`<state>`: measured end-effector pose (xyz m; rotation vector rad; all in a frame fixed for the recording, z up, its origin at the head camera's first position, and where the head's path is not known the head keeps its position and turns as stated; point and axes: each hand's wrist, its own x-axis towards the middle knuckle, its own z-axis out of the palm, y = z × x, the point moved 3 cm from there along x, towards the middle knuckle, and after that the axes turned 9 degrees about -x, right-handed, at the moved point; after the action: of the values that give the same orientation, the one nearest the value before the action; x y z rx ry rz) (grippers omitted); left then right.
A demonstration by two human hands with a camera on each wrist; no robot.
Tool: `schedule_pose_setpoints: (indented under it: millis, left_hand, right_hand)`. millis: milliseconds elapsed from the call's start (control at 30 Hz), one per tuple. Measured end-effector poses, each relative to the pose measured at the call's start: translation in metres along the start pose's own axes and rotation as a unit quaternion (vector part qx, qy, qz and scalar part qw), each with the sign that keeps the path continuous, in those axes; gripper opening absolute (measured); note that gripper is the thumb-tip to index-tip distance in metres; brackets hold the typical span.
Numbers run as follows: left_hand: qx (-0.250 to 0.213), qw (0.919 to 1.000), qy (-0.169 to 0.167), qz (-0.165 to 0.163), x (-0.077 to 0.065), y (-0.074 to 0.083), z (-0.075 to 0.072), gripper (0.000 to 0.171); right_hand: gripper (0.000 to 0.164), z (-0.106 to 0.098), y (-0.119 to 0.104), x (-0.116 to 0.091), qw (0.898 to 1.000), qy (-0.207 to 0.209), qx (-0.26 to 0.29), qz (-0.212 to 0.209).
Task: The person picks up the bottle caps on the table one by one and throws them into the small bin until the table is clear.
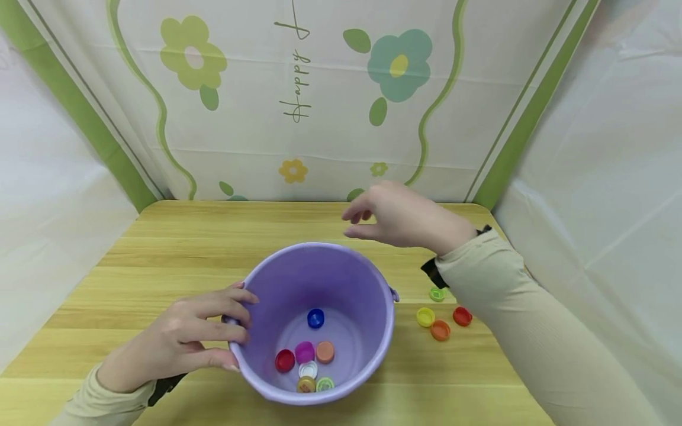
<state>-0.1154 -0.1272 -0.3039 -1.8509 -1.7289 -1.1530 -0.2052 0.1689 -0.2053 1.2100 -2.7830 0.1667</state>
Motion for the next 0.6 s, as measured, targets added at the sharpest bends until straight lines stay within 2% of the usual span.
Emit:
schedule_pose_setpoints:
  millis: [400,600]
  left_hand:
    - [0.002,1.0000,-0.002,0.002,0.000,-0.001,0.001,0.024]
    - [-0.003,1.0000,-0.002,-0.005,-0.001,-0.002,0.001,0.024]
  right_hand:
    - [0.023,0.038,0.052,-0.071,0.996,0.021,-0.002,0.090]
    - [0.029,0.067,0.081,-0.110,0.989,-0.016,0.036,0.140]
